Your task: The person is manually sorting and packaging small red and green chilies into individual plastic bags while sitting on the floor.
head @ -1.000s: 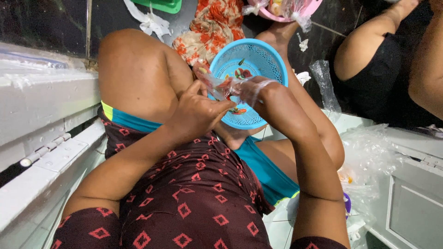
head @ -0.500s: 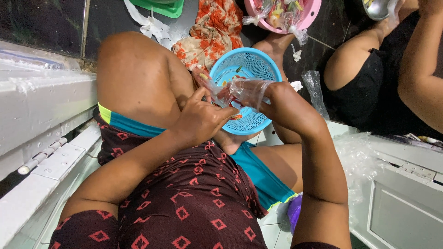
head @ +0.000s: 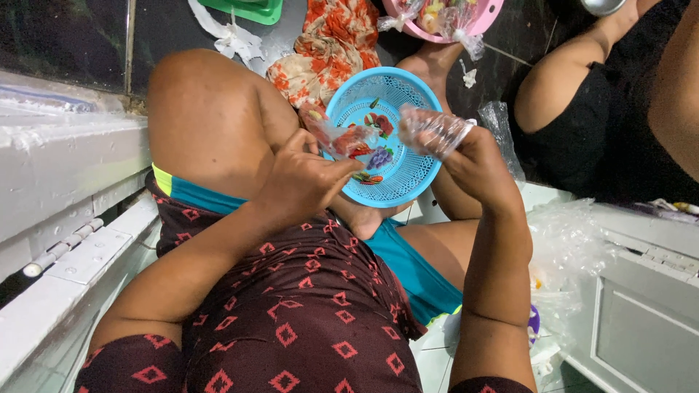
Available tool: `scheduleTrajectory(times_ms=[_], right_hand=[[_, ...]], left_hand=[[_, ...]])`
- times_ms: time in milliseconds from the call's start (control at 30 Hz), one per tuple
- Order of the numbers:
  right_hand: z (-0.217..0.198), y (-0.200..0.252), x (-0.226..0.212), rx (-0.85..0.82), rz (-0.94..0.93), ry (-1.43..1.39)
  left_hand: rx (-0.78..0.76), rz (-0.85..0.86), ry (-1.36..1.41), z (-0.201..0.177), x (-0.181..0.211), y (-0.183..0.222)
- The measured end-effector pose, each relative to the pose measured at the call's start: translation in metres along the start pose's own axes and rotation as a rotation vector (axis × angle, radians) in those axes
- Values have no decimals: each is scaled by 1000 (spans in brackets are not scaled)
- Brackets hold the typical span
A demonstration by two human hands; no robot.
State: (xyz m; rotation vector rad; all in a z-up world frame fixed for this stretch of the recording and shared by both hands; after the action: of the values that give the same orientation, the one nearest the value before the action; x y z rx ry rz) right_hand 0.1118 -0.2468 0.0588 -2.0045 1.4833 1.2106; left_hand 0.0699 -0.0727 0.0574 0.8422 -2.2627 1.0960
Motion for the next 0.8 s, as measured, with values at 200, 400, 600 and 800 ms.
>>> scheduleTrajectory(times_ms=[200, 400, 600, 800], right_hand=[[41, -14, 145, 71, 182, 174], [81, -66, 251, 237, 295, 543], [149, -45, 172, -92, 640, 190], [130, -22, 247, -301, 382, 763]], left_hand=[[20, -33, -22, -6, -8, 2], [-59, -87, -3, -8, -12, 4], [-91, -136, 22, -10, -19, 2], [-92, -136, 86, -1, -16, -7]])
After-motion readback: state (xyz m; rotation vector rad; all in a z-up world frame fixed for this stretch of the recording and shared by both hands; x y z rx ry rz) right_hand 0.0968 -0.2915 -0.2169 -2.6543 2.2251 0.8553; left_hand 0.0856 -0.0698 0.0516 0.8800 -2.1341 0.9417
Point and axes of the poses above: each hand's wrist, its own y-axis away from the middle knuckle, its own z-axis out of the palm, x = y × z, the point moved 10 cm from there along -y, towards the middle knuckle, and after that the axes turned 9 degrees about y, right-handed, at the moved point
